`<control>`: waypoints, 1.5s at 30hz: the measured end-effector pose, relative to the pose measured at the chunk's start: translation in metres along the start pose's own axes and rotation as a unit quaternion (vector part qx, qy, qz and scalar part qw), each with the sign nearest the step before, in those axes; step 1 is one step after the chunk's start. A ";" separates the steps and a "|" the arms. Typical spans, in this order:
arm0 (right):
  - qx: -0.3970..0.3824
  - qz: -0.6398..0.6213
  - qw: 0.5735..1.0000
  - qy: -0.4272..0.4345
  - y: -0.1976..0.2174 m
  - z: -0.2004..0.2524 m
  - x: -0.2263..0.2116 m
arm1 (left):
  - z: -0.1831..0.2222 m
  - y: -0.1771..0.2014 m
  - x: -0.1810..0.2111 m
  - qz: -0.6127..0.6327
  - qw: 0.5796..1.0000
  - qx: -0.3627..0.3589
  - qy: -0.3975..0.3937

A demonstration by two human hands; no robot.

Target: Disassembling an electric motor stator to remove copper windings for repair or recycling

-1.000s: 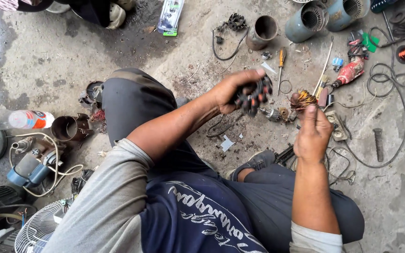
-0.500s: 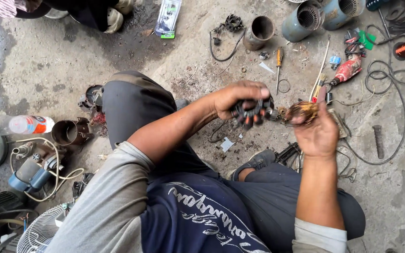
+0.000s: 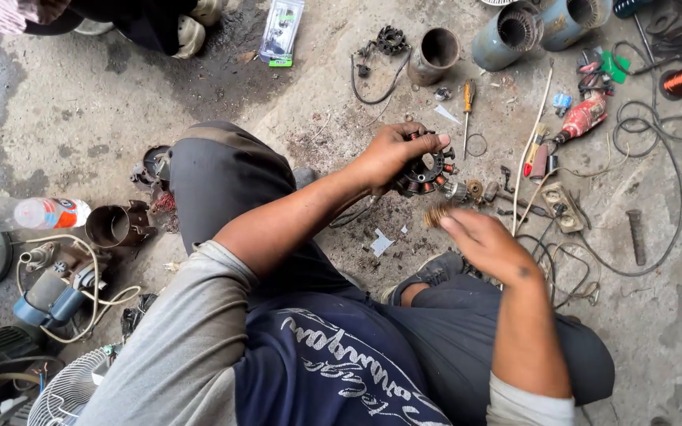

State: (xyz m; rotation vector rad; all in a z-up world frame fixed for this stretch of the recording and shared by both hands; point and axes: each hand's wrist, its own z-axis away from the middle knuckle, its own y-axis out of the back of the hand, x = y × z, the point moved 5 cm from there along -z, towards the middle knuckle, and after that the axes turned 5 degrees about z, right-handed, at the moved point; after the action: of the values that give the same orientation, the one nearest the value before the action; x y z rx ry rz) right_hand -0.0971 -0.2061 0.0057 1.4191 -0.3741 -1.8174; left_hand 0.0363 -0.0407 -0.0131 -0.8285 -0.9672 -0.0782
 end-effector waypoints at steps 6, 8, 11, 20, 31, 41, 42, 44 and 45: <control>0.386 0.342 0.852 0.093 0.020 -0.012 -0.017 | 0.009 -0.007 -0.004 -0.117 0.993 -0.009 0.023; 0.392 0.314 0.859 0.100 0.018 -0.006 -0.029 | 0.003 0.004 -0.001 -0.085 0.996 0.024 -0.008; 0.385 0.252 0.883 0.099 -0.003 -0.014 -0.021 | -0.003 0.021 0.004 -0.008 0.993 0.100 -0.067; 0.274 -0.213 0.937 -0.047 0.015 -0.018 -0.019 | 0.013 -0.002 -0.011 -0.006 0.998 -0.065 -0.016; 0.358 -0.367 0.857 0.054 0.042 0.002 -0.071 | 0.002 0.000 0.000 0.208 0.978 -0.004 0.022; 0.125 -0.433 0.861 0.236 0.039 0.018 -0.023 | -0.007 0.021 -0.014 -0.070 0.996 0.047 -0.018; 0.019 -0.385 0.886 0.257 0.030 0.020 -0.037 | -0.013 0.034 -0.015 -0.030 0.996 0.085 -0.028; -0.022 -0.264 0.945 0.190 0.011 0.007 -0.018 | -0.005 0.030 -0.011 -0.035 0.997 0.074 -0.012; -0.059 -0.138 0.982 0.114 -0.002 0.001 -0.004 | -0.002 0.027 -0.011 -0.039 0.997 0.060 0.008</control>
State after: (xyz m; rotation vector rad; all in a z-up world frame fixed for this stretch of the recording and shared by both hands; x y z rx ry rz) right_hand -0.0986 -0.2023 0.0070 1.6363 0.0505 -1.8314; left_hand 0.0420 -0.0262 -0.0371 -0.6782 -0.9793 -0.0926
